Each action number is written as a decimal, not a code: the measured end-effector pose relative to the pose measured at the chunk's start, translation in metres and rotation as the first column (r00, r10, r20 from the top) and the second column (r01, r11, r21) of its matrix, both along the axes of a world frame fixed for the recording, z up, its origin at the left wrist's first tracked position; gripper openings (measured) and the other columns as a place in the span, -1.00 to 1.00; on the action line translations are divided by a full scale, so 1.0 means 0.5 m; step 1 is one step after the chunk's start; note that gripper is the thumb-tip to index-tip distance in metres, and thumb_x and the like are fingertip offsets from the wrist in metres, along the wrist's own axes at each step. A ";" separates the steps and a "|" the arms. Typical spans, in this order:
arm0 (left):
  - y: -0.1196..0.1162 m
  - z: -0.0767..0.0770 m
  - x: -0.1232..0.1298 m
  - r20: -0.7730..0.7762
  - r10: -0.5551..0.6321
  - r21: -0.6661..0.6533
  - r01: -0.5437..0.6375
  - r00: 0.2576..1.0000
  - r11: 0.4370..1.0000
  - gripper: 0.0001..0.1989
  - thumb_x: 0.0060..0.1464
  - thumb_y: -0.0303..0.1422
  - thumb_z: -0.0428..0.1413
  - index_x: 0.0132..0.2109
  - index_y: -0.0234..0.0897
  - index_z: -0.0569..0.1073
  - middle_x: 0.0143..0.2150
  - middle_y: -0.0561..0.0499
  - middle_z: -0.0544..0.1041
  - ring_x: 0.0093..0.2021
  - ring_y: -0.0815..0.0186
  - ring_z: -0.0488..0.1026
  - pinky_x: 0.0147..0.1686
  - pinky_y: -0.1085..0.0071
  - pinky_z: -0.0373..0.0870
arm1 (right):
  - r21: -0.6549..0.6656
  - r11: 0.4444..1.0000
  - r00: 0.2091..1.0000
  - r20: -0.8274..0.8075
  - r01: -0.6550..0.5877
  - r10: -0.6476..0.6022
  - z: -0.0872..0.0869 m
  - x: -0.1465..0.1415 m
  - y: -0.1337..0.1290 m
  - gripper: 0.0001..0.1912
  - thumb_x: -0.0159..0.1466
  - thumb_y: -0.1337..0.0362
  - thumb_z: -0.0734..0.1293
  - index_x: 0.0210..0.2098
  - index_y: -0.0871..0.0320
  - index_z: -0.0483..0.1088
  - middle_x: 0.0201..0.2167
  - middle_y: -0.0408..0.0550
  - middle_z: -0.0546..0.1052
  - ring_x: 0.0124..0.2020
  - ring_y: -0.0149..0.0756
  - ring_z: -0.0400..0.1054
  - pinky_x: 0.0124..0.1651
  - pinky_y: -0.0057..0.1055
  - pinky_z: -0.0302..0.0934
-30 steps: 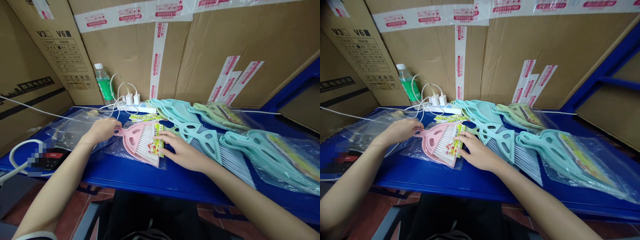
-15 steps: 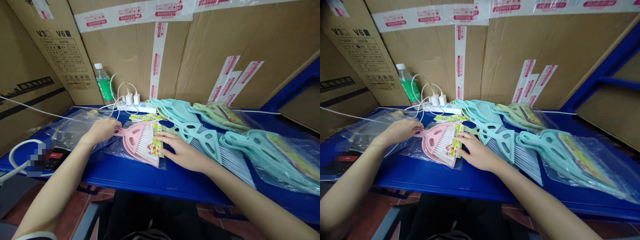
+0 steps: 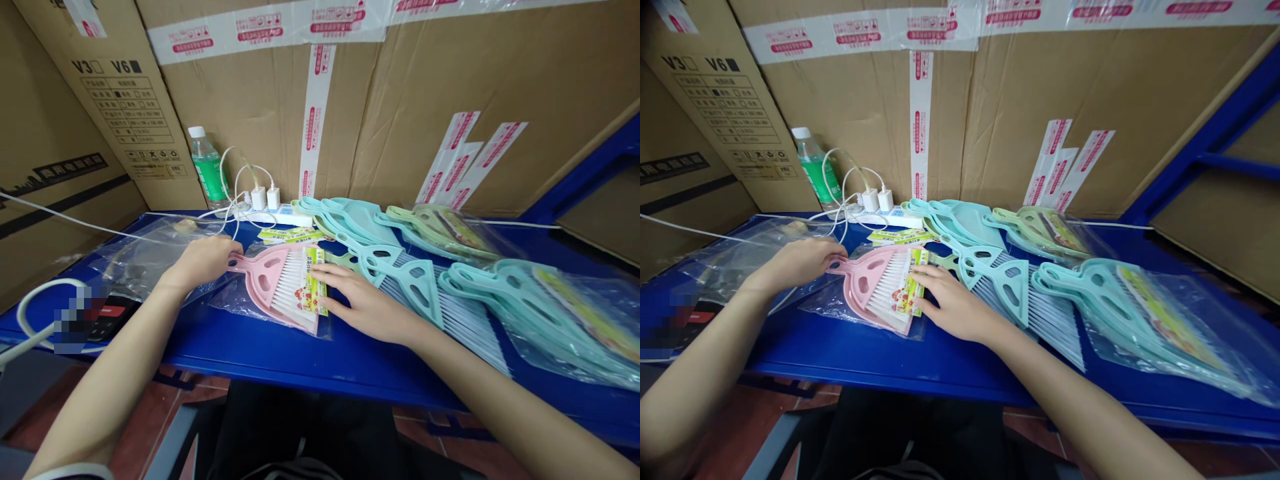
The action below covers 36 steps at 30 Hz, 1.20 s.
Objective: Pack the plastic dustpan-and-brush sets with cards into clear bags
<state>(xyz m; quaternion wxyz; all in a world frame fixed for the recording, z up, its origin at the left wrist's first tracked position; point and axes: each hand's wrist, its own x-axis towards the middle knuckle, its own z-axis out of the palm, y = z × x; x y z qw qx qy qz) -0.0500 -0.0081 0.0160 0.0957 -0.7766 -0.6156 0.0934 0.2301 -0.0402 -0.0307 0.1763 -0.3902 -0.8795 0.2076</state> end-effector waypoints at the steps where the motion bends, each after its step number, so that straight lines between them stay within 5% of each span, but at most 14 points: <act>1: -0.001 0.000 0.001 0.004 0.001 0.004 -0.001 1.000 1.000 -0.62 0.12 -0.51 -0.11 -0.09 -0.15 0.54 -0.07 -0.04 0.61 -0.10 0.18 0.54 -0.24 0.38 0.40 | 0.000 1.000 1.000 0.002 0.003 -0.003 0.000 0.000 0.000 -0.47 0.33 0.25 0.18 0.25 0.31 0.28 0.31 0.18 0.27 0.36 -0.07 0.05 0.34 0.01 0.02; 7: -0.004 0.000 0.014 0.054 -0.014 0.078 0.009 0.998 0.997 -0.61 0.13 -0.51 -0.13 -0.05 -0.22 0.52 -0.05 -0.11 0.56 -0.09 0.14 0.53 -0.21 0.33 0.41 | 0.038 0.999 1.000 -0.020 -0.010 0.011 -0.008 0.003 0.002 -0.49 0.33 0.23 0.18 0.24 0.21 0.30 0.28 0.11 0.32 0.34 -0.08 0.11 0.32 0.05 0.05; 16: 0.013 -0.008 -0.006 0.215 -0.283 0.035 0.283 0.935 0.959 -0.66 0.15 -0.44 -0.12 -0.10 -0.23 0.51 -0.17 -0.05 0.57 -0.20 0.28 0.50 -0.17 0.36 0.41 | 0.077 0.997 0.999 -0.024 -0.028 0.030 -0.014 0.006 0.003 -0.52 0.34 0.23 0.17 0.23 0.10 0.31 0.27 0.08 0.34 0.31 -0.10 0.15 0.29 0.05 0.12; 31: 0.013 -0.004 -0.012 0.170 -0.236 -0.010 0.241 0.957 0.970 -0.52 -0.07 -0.57 -0.09 -0.04 -0.20 0.52 -0.09 -0.02 0.60 -0.12 0.26 0.51 -0.12 0.36 0.41 | 0.131 0.991 0.998 0.066 -0.007 -0.002 -0.017 -0.008 -0.004 -0.47 0.39 0.12 0.10 0.29 0.14 0.25 0.29 0.04 0.32 0.20 0.06 0.19 0.21 0.17 0.15; 36: 0.011 -0.003 -0.008 0.160 -0.216 -0.026 0.223 0.963 0.975 -0.52 -0.07 -0.59 -0.09 -0.04 -0.21 0.52 -0.08 -0.05 0.60 -0.12 0.24 0.52 -0.11 0.34 0.42 | 0.115 0.993 0.996 0.091 0.000 -0.010 -0.021 -0.012 -0.008 -0.42 0.41 0.07 0.07 0.34 0.16 0.17 0.36 0.03 0.20 0.30 0.04 0.07 0.28 0.15 0.07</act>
